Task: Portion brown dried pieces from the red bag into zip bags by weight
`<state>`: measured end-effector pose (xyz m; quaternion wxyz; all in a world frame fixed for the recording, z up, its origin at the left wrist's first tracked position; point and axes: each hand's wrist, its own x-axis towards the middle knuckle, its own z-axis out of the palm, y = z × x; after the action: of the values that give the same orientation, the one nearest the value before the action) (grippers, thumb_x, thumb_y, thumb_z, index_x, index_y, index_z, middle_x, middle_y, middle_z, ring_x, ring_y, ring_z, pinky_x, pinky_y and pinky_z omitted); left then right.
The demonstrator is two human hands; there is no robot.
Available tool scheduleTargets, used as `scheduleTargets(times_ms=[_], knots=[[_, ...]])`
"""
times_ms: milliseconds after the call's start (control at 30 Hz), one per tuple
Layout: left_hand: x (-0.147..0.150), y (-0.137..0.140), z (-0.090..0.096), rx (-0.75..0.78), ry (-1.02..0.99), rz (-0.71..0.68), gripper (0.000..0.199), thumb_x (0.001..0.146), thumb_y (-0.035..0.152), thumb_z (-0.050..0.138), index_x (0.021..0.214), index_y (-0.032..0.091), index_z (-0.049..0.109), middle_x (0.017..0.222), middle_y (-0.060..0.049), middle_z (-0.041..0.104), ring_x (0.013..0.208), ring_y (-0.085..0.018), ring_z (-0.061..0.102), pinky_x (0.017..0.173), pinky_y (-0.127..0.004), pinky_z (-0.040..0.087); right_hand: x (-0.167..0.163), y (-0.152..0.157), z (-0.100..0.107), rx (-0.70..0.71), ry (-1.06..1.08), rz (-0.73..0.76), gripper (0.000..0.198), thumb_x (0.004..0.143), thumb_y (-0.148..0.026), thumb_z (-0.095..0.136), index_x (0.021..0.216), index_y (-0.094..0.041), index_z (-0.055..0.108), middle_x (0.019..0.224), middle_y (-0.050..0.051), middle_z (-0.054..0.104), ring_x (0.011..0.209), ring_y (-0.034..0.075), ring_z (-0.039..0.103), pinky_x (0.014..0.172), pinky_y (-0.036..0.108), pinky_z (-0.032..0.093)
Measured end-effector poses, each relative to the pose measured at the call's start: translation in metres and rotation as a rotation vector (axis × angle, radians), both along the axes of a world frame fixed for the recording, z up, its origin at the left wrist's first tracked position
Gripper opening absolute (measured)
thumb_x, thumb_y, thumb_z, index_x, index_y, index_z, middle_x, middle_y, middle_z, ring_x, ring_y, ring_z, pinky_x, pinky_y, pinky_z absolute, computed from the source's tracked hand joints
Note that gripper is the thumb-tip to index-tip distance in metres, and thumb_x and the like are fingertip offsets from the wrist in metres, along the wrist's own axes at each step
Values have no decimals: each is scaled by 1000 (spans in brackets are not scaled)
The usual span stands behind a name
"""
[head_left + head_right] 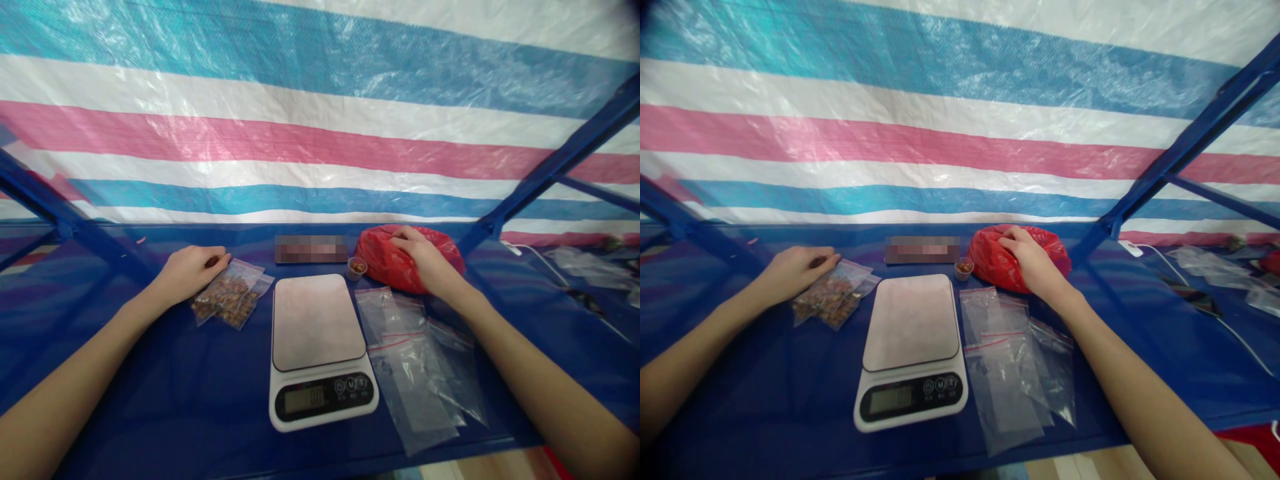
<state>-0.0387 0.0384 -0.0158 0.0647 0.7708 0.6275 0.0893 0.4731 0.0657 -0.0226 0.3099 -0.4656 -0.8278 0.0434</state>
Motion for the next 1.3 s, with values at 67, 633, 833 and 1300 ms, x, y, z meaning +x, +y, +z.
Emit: scheduleTargets(times_ms=[67,633,833,1300], knots=[[0,0,1,3,-1,0,44,99,57,39,73,25,54,67,-3,59,66,-22,57,65,-32,28,-2,-4,7,6,-53,4,27,94,-17,57,103,-24,81,105,9,79,95,29,74,91,42,61],[1,0,2,-7,12,5,44,99,56,38,73,24,54,66,-3,60,64,-22,57,65,-32,28,17,2,-24,12,-137,81,55,88,-12,64,142,-18,72,149,17,69,140,35,65,120,54,53],[2,-1,2,10,7,6,43,99,55,40,72,25,55,66,-3,61,64,-22,57,64,-32,29,14,1,-21,26,-125,45,47,93,-11,54,134,-16,77,142,18,74,133,35,71,116,54,56],[2,-1,2,-10,-9,16,42,98,56,40,72,25,53,66,-3,58,65,-23,56,65,-32,28,-6,-8,15,-37,-117,67,37,88,-12,51,107,-17,82,120,19,81,112,38,77,102,53,59]])
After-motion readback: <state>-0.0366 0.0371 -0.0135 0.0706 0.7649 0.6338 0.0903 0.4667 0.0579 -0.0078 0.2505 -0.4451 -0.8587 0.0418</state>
